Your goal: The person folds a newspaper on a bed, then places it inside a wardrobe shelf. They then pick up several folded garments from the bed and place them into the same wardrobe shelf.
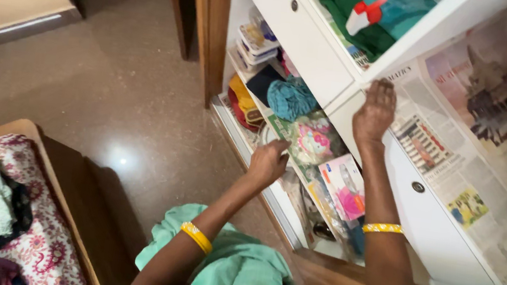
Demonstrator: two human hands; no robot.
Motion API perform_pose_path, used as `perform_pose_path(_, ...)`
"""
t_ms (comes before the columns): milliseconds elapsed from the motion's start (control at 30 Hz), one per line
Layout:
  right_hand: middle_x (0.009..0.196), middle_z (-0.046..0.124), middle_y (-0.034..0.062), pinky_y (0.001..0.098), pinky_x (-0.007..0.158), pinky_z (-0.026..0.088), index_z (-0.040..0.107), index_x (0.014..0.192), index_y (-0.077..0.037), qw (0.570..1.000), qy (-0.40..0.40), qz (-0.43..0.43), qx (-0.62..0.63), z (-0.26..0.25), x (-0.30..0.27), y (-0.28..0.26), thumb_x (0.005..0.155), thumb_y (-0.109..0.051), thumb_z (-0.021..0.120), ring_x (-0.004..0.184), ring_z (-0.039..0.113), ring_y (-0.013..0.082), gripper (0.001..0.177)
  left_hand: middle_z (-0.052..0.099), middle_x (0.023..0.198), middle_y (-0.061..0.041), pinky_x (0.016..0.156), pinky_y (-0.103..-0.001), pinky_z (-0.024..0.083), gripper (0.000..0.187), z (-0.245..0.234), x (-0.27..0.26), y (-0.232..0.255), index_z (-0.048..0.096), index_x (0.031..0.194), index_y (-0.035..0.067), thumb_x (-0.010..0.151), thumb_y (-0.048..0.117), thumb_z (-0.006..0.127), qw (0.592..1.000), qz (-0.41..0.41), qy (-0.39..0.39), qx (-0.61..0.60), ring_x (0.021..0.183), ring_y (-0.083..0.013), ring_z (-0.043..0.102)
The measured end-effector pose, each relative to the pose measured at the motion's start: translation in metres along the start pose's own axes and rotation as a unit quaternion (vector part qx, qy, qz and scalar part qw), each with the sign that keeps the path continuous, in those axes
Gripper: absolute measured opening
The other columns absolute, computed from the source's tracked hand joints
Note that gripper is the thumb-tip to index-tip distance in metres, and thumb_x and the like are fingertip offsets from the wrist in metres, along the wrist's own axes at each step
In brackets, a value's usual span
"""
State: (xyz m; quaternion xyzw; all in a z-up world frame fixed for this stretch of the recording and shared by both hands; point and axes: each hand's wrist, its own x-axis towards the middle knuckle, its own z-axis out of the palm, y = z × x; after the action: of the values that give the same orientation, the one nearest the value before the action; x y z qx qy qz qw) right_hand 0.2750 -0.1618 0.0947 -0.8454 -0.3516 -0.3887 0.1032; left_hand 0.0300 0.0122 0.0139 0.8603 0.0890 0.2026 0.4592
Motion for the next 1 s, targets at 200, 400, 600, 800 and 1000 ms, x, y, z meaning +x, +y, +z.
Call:
perform_pose_path(200, 0.143, 0.058, 0.0321, 0.0559, 0.120, 0.036, 0.061, 0.133, 0.017, 0.997, 0.071, 0.000, 0.014, 0.008, -0.003, -0.021, 0.097, 0.005, 0.052, 0.136, 0.053, 0.0483, 0.039, 0.068, 0.131, -0.017, 0.091, -0.048, 0.054, 0.045, 0.021, 0.022, 0.020, 0.067, 0.128, 0.008, 0.083, 0.010, 0.069, 0.999, 0.024, -0.008, -0.019, 0.109, -0.0402, 0.067)
perform_pose_path(400, 0.147, 0.054, 0.0319, 0.0536, 0.118, 0.041, 0.062, 0.129, 0.013, 0.992, 0.035, -0.036, 0.118, 0.013, -0.015, -0.096, 0.099, 0.001, 0.056, 0.140, 0.050, 0.0508, 0.034, 0.068, 0.127, -0.019, 0.091, -0.049, 0.054, 0.051, -0.008, 0.023, -0.016, 0.063, 0.135, 0.009, 0.084, 0.010, 0.069, 0.997, -0.064, 0.051, -0.012, 0.107, -0.0405, 0.067)
perform_pose_path(600, 0.120, 0.068, 0.0295, 0.0499, 0.095, 0.055, 0.065, 0.121, 0.009, 0.934, -0.114, -0.136, 0.309, 0.065, -0.006, -0.212, 0.094, -0.003, 0.059, 0.108, 0.068, 0.0449, 0.030, 0.073, 0.111, -0.021, 0.089, -0.050, 0.056, 0.045, -0.077, -0.007, -0.080, 0.068, 0.130, 0.014, 0.086, 0.015, 0.069, 0.962, -0.204, 0.182, -0.009, 0.102, -0.0413, 0.069)
perform_pose_path(800, 0.101, 0.071, 0.0224, 0.0558, 0.080, 0.053, 0.068, 0.109, -0.005, 0.790, -0.374, -0.359, 0.328, 0.114, -0.033, -0.346, 0.094, -0.026, 0.062, 0.091, 0.067, 0.0448, 0.027, 0.073, 0.107, -0.025, 0.093, -0.052, 0.054, 0.044, -0.165, -0.087, -0.143, 0.070, 0.129, 0.014, 0.086, 0.018, 0.062, 0.881, -0.327, 0.341, 0.031, 0.103, -0.0427, 0.068)
perform_pose_path(1000, 0.094, 0.072, 0.0254, 0.0550, 0.084, 0.053, 0.069, 0.113, -0.006, 0.640, -0.456, -0.527, 0.324, 0.109, -0.086, -0.488, 0.093, -0.028, 0.061, 0.094, 0.068, 0.0449, 0.031, 0.073, 0.106, -0.024, 0.096, -0.049, 0.053, 0.044, -0.226, -0.216, -0.198, 0.071, 0.129, 0.015, 0.086, 0.020, 0.062, 0.743, -0.463, 0.483, 0.000, 0.103, -0.0404, 0.069)
